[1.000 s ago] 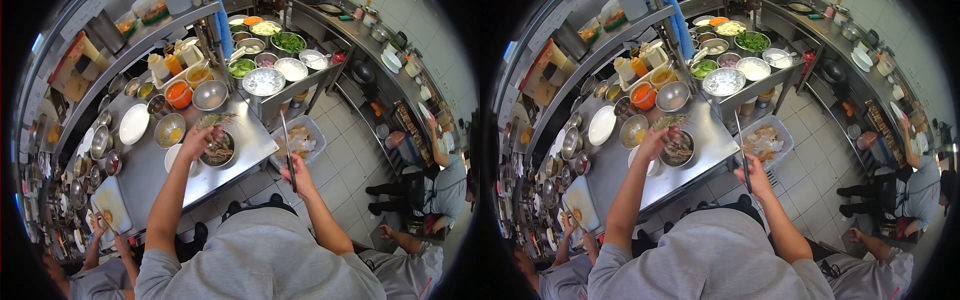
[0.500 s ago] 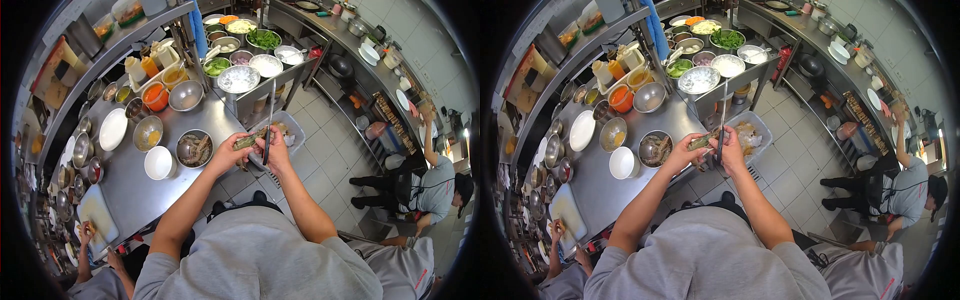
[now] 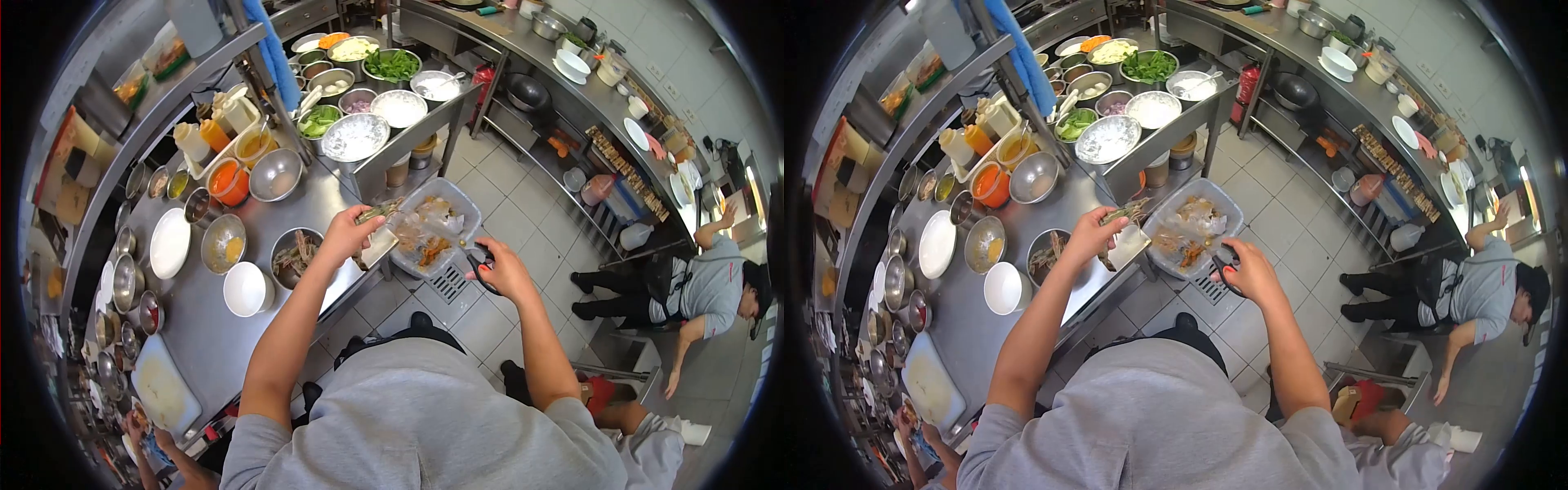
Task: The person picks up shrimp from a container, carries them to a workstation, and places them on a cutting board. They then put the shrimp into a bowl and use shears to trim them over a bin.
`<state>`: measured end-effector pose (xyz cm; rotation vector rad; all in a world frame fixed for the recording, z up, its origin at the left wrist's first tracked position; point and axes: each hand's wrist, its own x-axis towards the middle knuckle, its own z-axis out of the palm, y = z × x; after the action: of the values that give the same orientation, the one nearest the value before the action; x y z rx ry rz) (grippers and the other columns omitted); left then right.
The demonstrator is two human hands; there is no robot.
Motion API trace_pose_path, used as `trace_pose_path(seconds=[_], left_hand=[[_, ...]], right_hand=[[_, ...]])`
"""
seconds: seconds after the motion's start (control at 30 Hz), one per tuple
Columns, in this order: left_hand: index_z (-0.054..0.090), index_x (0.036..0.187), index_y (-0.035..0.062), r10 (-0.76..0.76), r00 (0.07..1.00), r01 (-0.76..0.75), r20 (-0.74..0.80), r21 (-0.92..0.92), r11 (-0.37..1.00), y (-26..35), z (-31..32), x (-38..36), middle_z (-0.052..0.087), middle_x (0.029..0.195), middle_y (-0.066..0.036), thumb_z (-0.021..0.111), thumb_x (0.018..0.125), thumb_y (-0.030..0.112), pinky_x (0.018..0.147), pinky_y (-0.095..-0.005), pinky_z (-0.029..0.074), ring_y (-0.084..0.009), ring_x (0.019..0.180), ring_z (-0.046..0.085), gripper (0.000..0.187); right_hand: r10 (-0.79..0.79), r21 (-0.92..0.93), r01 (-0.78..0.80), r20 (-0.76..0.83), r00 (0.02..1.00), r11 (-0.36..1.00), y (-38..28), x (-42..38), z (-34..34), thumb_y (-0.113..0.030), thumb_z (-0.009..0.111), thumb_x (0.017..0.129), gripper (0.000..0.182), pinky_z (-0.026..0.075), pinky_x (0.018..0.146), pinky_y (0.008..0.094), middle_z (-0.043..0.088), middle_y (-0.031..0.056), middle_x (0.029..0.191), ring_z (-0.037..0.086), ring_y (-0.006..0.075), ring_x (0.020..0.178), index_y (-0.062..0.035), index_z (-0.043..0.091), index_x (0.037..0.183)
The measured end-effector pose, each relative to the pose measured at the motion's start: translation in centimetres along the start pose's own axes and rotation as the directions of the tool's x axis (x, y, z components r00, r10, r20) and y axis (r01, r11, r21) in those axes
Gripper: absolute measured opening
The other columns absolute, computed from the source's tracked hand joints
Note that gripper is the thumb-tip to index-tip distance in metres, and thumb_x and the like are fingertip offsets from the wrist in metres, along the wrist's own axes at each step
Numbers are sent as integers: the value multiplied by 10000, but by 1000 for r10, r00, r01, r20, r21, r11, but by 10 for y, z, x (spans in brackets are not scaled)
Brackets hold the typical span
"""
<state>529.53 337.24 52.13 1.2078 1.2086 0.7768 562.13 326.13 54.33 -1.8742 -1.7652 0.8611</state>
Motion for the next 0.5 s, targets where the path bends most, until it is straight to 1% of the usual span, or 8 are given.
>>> trace_pose_path(seconds=[0.03, 0.07, 0.13, 0.17, 0.23, 0.3, 0.43, 0.5], left_hand=[[641, 1075, 13, 0, 1000, -1, 14, 101, 995, 7, 3, 3, 612, 722, 5, 750, 878, 292, 501, -240, 440, -72, 525, 521, 358], [645, 1069, 20, -1, 1000, -5, 30, 202, 979, 12, 8, 6, 603, 709, 6, 749, 877, 297, 495, -242, 435, -71, 518, 514, 353], [656, 1075, 28, 10, 997, -27, 76, 219, 975, 6, 14, 21, 610, 703, -18, 758, 858, 308, 497, -265, 443, -92, 516, 540, 369], [662, 1076, 24, 36, 995, -65, 97, 318, 946, 6, 18, 25, 611, 686, -29, 762, 849, 311, 503, -280, 451, -106, 518, 557, 379], [668, 1077, 20, 62, 989, -112, 132, 415, 903, 9, 26, 29, 612, 669, -40, 766, 841, 314, 508, -294, 459, -119, 521, 574, 390], [676, 1078, 14, 180, 971, -239, 160, 551, 799, 16, 34, 28, 600, 618, -52, 773, 824, 320, 517, -316, 468, -143, 521, 596, 409], [673, 1056, 26, 24, 986, -112, 166, 546, 830, 30, 42, 26, 616, 691, 6, 756, 865, 309, 482, -248, 426, -73, 518, 513, 351], [672, 1064, 32, -48, 987, -9, 151, 360, 933, 13, 35, 37, 621, 715, 8, 763, 858, 298, 481, -247, 421, -71, 518, 509, 349]], right_hand=[[-11, -74, 12, 18, 1000, 997, 0, -4, -3, -306, 883, 659, 717, 523, 833, 394, 637, 144, 1105, 649, 285, 954, -108, 587, 1280], [1, -70, -1, 7, 1000, 998, -2, -6, -5, -306, 883, 659, 717, 523, 833, 394, 637, 144, 1105, 649, 285, 954, -108, 587, 1280], [37, -163, -33, 22, 999, 986, -11, -5, -7, -316, 822, 704, 656, 522, 863, 410, 644, 158, 1065, 651, 315, 989, -123, 595, 1289], [3, -192, -3, -1, 1000, 981, -18, -5, -11, -264, 760, 748, 561, 517, 867, 420, 641, 159, 1047, 637, 339, 1001, -128, 604, 1270], [2, -218, -8, -29, 1000, 976, -18, 0, -11, -233, 743, 751, 531, 519, 855, 426, 653, 164, 1043, 641, 344, 998, -128, 610, 1255], [-8, -246, -5, -53, 999, 969, -20, 4, -14, -202, 726, 754, 502, 521, 844, 433, 664, 168, 1039, 645, 349, 996, -129, 617, 1239], [82, -254, -67, 47, 996, 965, -14, 9, -20, -191, 724, 751, 478, 525, 812, 446, 697, 171, 1021, 668, 336, 973, -122, 630, 1214], [116, -266, -90, 84, 990, 960, -5, 11, -23, -198, 729, 750, 475, 526, 802, 447, 704, 173, 1016, 673, 333, 966, -119, 633, 1209]])
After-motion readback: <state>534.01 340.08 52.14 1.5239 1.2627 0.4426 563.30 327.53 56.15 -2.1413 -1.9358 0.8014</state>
